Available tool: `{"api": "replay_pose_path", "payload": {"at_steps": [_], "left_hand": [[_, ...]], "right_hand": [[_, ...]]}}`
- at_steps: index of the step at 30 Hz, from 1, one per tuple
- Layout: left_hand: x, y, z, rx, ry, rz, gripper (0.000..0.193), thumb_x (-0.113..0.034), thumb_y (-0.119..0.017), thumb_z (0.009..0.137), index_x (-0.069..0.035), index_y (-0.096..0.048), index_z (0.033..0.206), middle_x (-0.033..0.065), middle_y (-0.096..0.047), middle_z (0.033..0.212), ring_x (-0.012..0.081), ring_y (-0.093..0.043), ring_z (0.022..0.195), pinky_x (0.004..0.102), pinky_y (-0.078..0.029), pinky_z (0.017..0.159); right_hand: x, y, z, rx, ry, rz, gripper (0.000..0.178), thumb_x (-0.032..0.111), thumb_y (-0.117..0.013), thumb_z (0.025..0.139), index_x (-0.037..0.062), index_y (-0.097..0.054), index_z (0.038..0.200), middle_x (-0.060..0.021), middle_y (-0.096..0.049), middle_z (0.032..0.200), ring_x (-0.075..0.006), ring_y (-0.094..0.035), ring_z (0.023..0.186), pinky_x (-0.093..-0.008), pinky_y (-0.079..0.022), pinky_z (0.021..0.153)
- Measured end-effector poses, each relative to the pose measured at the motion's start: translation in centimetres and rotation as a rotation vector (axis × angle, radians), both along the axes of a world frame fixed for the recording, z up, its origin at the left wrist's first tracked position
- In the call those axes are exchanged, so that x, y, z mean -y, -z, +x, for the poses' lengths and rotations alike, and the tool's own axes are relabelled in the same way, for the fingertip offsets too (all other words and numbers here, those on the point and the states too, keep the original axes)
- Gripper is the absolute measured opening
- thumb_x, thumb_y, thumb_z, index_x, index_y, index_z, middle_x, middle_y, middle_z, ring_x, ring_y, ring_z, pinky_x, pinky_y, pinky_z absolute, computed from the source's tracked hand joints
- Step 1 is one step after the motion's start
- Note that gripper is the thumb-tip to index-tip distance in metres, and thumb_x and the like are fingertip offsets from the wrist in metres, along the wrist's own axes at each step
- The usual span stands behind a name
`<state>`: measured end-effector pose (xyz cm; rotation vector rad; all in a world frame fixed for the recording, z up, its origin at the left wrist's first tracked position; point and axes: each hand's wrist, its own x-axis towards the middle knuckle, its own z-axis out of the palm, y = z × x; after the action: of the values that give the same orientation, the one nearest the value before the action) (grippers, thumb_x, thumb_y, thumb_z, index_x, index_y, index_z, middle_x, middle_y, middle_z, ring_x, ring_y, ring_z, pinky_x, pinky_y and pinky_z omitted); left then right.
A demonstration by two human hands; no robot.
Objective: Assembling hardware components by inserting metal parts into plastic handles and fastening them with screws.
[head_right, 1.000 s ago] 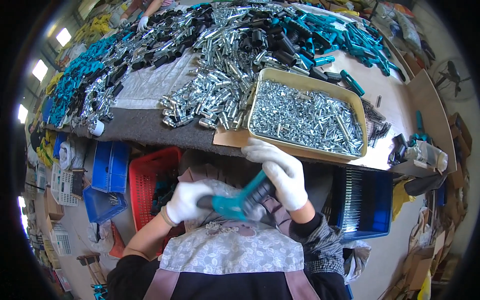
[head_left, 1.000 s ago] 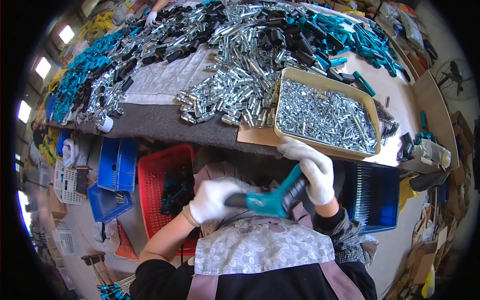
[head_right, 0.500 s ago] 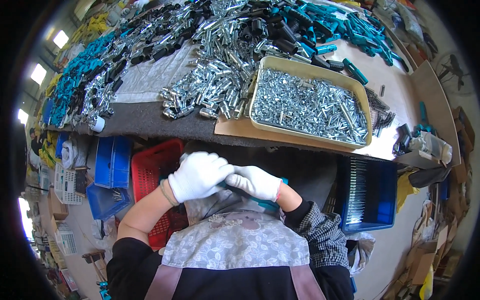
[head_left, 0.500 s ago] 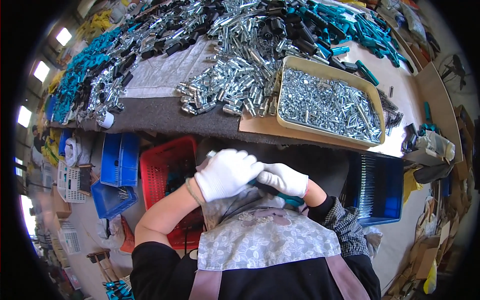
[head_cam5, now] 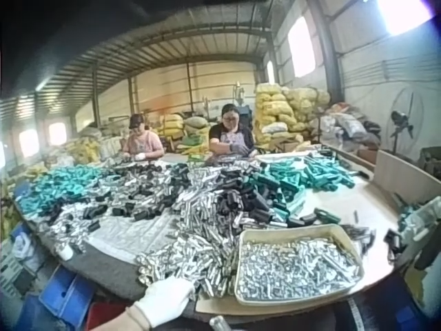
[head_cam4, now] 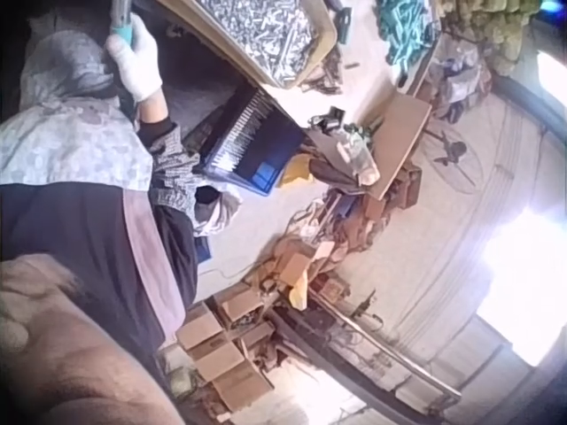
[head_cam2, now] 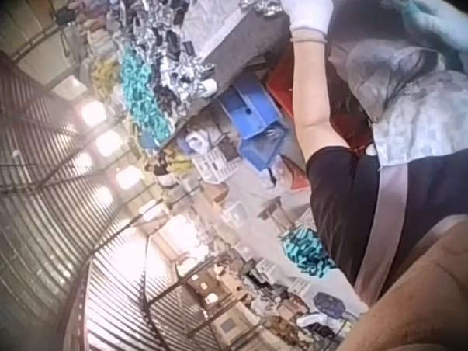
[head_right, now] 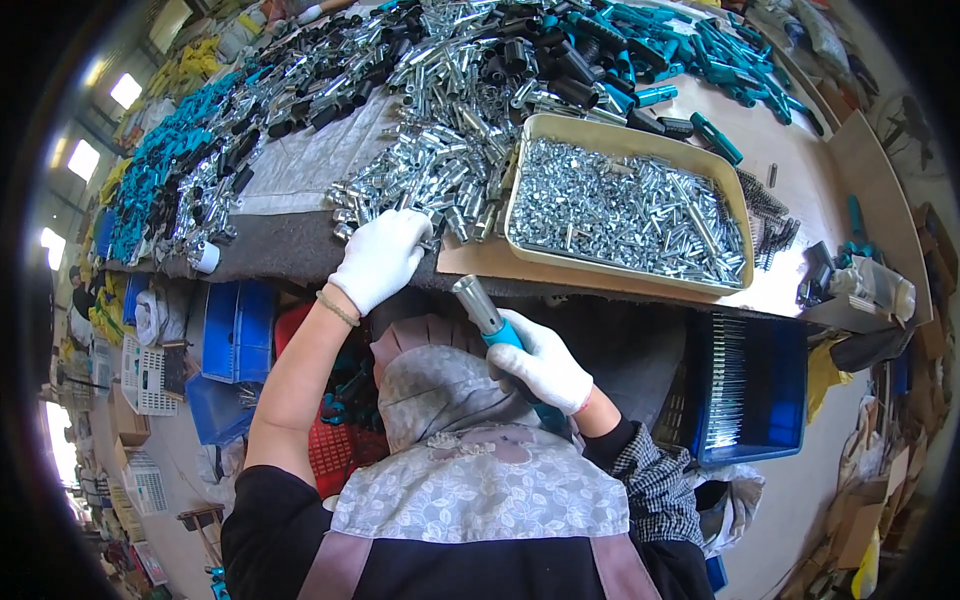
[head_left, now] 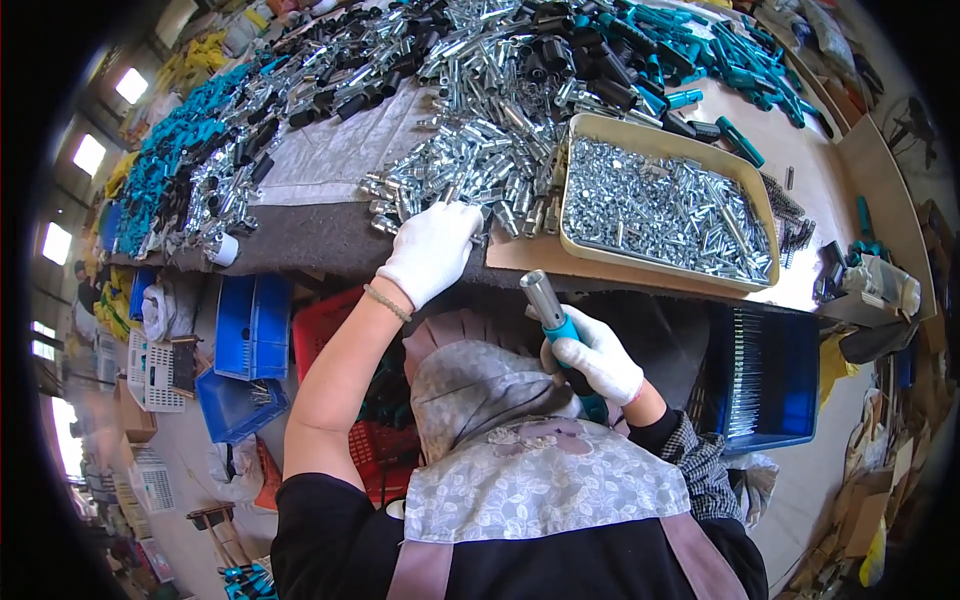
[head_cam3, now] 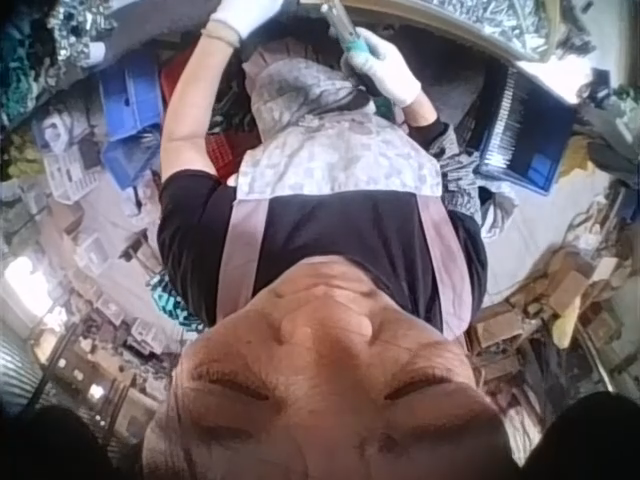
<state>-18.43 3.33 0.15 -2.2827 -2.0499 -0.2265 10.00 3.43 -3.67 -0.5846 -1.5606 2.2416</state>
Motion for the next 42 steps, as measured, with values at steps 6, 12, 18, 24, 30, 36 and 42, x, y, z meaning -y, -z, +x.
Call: {"api": "replay_pose_path", "payload": {"at_steps": [6, 12, 18, 24, 30, 36, 42], "left_hand": [[2.5, 1.1, -0.6, 0.525, -0.098, 0.219, 0.031, -0.016, -0.068, 0.085, -0.005, -0.060, 0.114, 0.0151, -0.065, 0.104, 0.0293, -0.066, 0.093, 0.0387, -0.054, 0.080], [8.8, 0.7, 5.4, 1.522, -0.237, 0.034, 0.037, -0.032, -0.070, 0.094, 0.001, -0.057, 0.107, 0.0050, -0.063, 0.092, 0.0099, -0.061, 0.074, 0.0232, -0.052, 0.065], [10.5, 1.9, 6.1, 1.461, -0.362, 0.040, 0.020, -0.010, -0.067, 0.094, 0.001, -0.057, 0.107, 0.0066, -0.064, 0.094, 0.0099, -0.062, 0.075, 0.0235, -0.054, 0.063], [10.8, 1.0, 6.0, 1.444, -0.134, 0.027, 0.017, 0.004, -0.068, 0.086, 0.001, -0.061, 0.101, 0.0078, -0.066, 0.099, 0.0141, -0.064, 0.087, 0.0278, -0.055, 0.076], [10.4, -1.3, 5.3, 1.146, 0.284, -0.002, 0.040, 0.005, -0.071, 0.075, -0.003, -0.063, 0.113, 0.0126, -0.064, 0.115, 0.0235, -0.065, 0.101, 0.0335, -0.052, 0.089], [10.6, -1.5, 5.0, 1.076, -0.086, -0.228, 0.034, -0.018, -0.077, 0.085, -0.001, -0.065, 0.111, 0.0094, -0.066, 0.100, 0.0143, -0.064, 0.087, 0.0289, -0.052, 0.078], [10.6, -1.6, 5.4, 0.747, 0.274, 0.063, 0.040, -0.006, -0.076, 0.071, -0.006, -0.067, 0.110, 0.0141, -0.064, 0.104, 0.0288, -0.062, 0.101, 0.0364, -0.052, 0.086]], "right_hand": [[1.3, -0.5, -0.9, 0.126, 0.096, 0.183, 0.063, 0.012, -0.069, 0.087, 0.0065, -0.046, 0.145, -0.0090, -0.065, 0.101, -0.0164, -0.065, 0.087, -0.0296, -0.053, 0.079], [1.6, 0.5, -1.6, 0.297, 0.204, 0.976, 0.064, 0.017, -0.074, 0.080, 0.0120, -0.053, 0.140, -0.0151, -0.066, 0.099, -0.0346, -0.067, 0.087, -0.0416, -0.054, 0.076], [2.5, -0.3, -1.7, 0.518, 0.200, 1.259, 0.059, 0.018, -0.075, 0.078, 0.0154, -0.057, 0.134, -0.0133, -0.060, 0.084, -0.0330, -0.065, 0.075, -0.0433, -0.051, 0.065], [1.6, 0.0, -0.6, 0.265, 0.112, 1.028, 0.048, 0.022, -0.072, 0.084, 0.0109, -0.060, 0.129, -0.0173, -0.068, 0.090, -0.0339, -0.068, 0.081, -0.0383, -0.053, 0.068], [0.8, -1.1, 0.2, 0.300, -0.158, 0.339, 0.044, 0.037, -0.068, 0.089, 0.0038, -0.067, 0.118, -0.0149, -0.066, 0.078, -0.0261, -0.066, 0.068, -0.0352, -0.051, 0.068], [1.3, -1.6, -0.5, 0.410, 0.013, 0.887, 0.041, 0.042, -0.065, 0.089, 0.0104, -0.067, 0.115, -0.0183, -0.070, 0.088, -0.0370, -0.069, 0.084, -0.0431, -0.054, 0.074], [1.2, -1.3, -0.1, 0.422, -0.010, 0.911, 0.040, 0.042, -0.066, 0.089, 0.0110, -0.067, 0.115, -0.0171, -0.070, 0.088, -0.0364, -0.068, 0.082, -0.0427, -0.054, 0.072]]}}
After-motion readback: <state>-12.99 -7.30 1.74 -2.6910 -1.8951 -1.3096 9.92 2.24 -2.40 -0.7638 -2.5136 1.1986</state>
